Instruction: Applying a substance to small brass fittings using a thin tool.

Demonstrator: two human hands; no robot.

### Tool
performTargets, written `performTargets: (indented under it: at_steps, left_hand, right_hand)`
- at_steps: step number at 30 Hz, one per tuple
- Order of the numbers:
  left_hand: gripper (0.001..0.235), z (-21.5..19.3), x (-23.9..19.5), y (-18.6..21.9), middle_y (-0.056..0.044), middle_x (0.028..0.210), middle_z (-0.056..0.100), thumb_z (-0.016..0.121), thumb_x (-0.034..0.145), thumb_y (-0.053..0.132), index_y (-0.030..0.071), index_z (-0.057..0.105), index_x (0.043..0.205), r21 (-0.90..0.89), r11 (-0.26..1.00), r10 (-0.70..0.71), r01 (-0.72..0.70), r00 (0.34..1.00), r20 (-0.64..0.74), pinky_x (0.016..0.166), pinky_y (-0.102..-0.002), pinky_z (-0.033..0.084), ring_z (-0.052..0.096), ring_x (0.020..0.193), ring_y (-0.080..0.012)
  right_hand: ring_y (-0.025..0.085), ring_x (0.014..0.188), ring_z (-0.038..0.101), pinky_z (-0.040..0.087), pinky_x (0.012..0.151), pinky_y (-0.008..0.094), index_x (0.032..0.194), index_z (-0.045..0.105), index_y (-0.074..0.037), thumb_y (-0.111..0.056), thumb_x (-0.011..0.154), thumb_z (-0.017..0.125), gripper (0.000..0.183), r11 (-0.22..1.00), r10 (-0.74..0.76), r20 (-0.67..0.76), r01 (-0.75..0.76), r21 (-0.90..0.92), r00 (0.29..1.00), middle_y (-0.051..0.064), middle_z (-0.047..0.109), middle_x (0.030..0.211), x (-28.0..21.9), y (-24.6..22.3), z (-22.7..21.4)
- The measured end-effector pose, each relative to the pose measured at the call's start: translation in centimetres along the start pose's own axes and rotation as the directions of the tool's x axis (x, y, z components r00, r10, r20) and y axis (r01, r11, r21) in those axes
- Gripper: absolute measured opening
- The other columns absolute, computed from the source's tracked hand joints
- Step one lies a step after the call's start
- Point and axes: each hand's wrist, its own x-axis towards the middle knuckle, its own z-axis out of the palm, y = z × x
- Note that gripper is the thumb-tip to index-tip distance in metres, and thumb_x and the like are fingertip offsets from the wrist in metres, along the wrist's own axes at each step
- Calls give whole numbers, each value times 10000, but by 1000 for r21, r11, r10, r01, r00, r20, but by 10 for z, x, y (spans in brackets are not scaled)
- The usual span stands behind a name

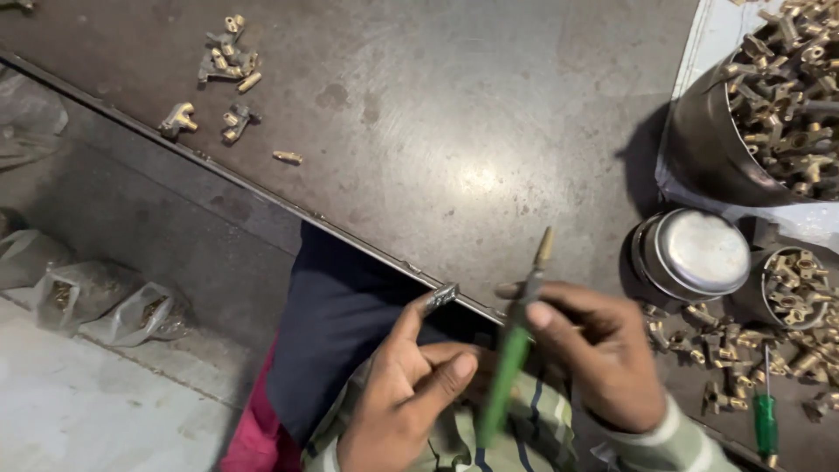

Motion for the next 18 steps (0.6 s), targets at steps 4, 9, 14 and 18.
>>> performTargets:
  at_steps: [4, 9, 14, 18]
  left_hand:
    - [732, -3, 2, 23, -197, 1076, 790, 644, 953, 171, 33, 270, 1567, 19, 990, -139, 141, 986, -89, 854, -328, 575, 778, 979, -224]
    - [572, -3, 0, 43, -180, 1250, 738, 664, 947, 107, 14, 515, 1491, 825, 464, 407, -323, 905, 126, 1010, -405, 487, 719, 1142, -285]
    - [574, 8, 4, 54, -163, 1324, 685, 665, 952, 115, 77, 516, 1505, 896, 236, 452, -375, 859, 240, 1039, -435, 439, 666, 1214, -299]
    - [599, 13, 7, 57, -220, 1310, 637, 671, 949, 121, 123, 505, 1525, 913, 140, 457, -384, 843, 284, 1025, -491, 406, 631, 1207, -344]
  right_hand:
    - [63, 617, 534, 392, 527, 220, 1202, 771, 53, -111, 937, 699, 319, 997, -47, -82, 42, -59, 996, 62, 744, 813, -6, -17, -18]
    - [81, 712, 639, 499, 618, 237, 1292, 755, -2, -106, 891, 698, 418, 981, 99, 2, -97, -168, 995, 66, 801, 820, -15, -37, -17]
    - [102, 755, 612, 512, 635, 264, 1359, 729, 3, -98, 940, 715, 430, 982, 160, 89, -149, -117, 983, 106, 803, 872, -23, -29, -25]
    - [103, 806, 646, 549, 677, 261, 1370, 716, 11, -108, 963, 717, 425, 989, 127, 145, -113, -98, 981, 135, 830, 968, -26, -30, -23]
